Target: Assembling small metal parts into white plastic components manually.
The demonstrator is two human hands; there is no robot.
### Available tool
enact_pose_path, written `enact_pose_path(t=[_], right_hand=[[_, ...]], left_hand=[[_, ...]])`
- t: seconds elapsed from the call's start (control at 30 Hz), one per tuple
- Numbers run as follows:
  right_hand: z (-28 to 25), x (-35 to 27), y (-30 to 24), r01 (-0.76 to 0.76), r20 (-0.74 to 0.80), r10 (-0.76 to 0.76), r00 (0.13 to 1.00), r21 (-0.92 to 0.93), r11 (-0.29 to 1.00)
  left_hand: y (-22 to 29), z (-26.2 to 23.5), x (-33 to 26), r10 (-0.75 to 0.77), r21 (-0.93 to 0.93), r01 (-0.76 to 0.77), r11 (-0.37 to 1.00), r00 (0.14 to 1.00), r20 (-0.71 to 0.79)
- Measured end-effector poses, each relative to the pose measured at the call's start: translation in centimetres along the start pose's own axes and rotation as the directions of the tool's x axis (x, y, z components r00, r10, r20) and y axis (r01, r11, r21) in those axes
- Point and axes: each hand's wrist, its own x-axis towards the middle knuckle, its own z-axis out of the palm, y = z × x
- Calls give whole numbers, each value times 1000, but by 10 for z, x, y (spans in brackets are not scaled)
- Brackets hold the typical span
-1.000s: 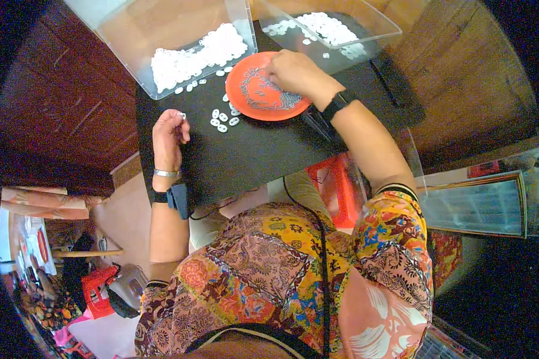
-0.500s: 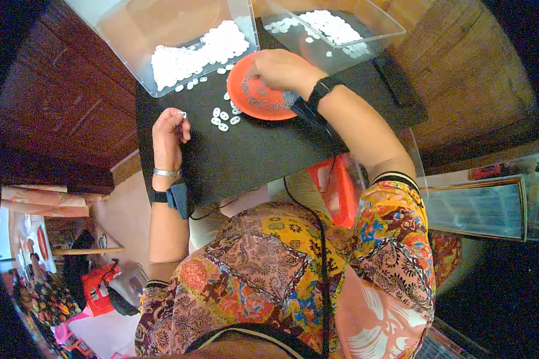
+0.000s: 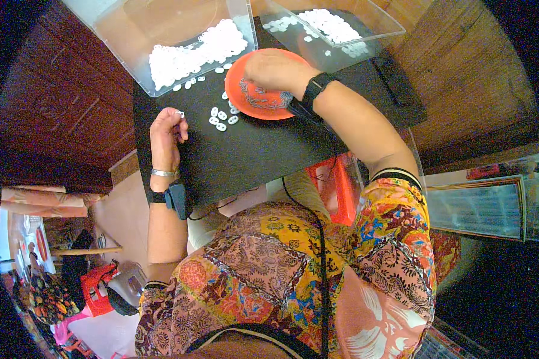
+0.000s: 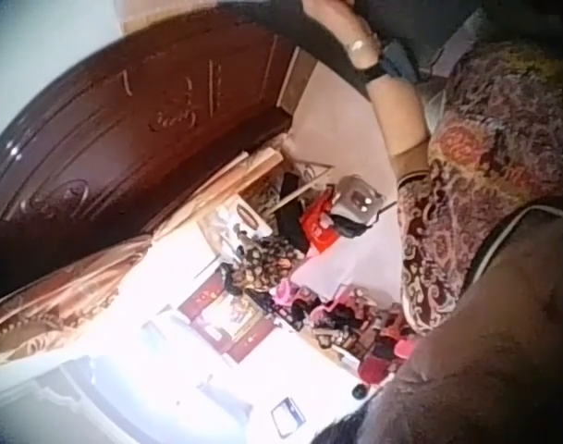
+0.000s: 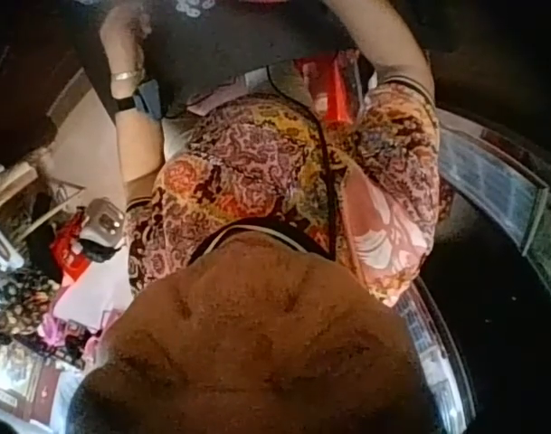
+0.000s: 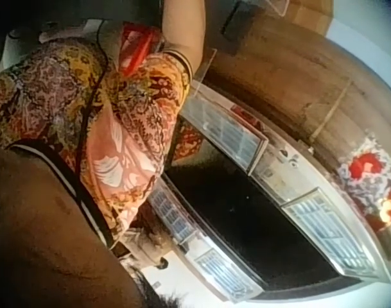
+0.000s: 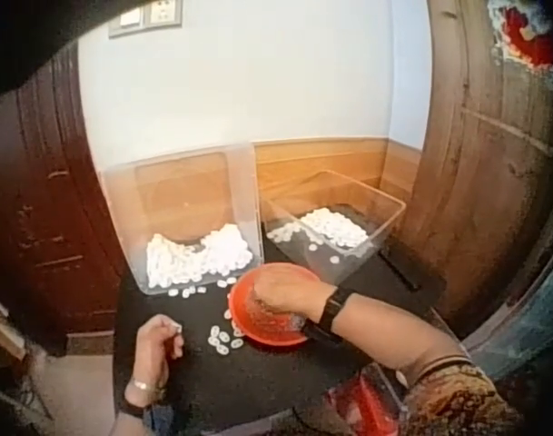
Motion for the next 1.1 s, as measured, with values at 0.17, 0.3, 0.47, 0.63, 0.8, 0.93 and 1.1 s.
enact_pose_path(t=[0.17,0.3,0.47,0.63,0.8,0.93,1.1], right_hand=[[3,6,-9,-47,72,51,996,-54,997],[-13,12,-24,-139,182,148,972,-63,988],[-22,3,-8,-332,-20,342,939,201,922],[-36,1,-25,-264,-98,495,863,749,608],[-48,28,-77,-104,-62,476,878,944,314],[-31,53,-97,23,-120,396,910,970,242],[-6,62,-105,27,-129,343,931,958,286]], left_hand=[[-2,-1,0,7,-10,-7,1000,1000,13],[-4,-3,1,12,-21,-11,1000,999,37],[-7,-2,1,40,-142,-33,989,998,49],[0,3,-4,40,-100,-40,994,999,-8],[0,6,-4,66,39,-63,997,996,-67],[-4,9,-2,102,116,-93,989,992,-71],[-4,9,-5,197,202,-184,962,979,-46]])
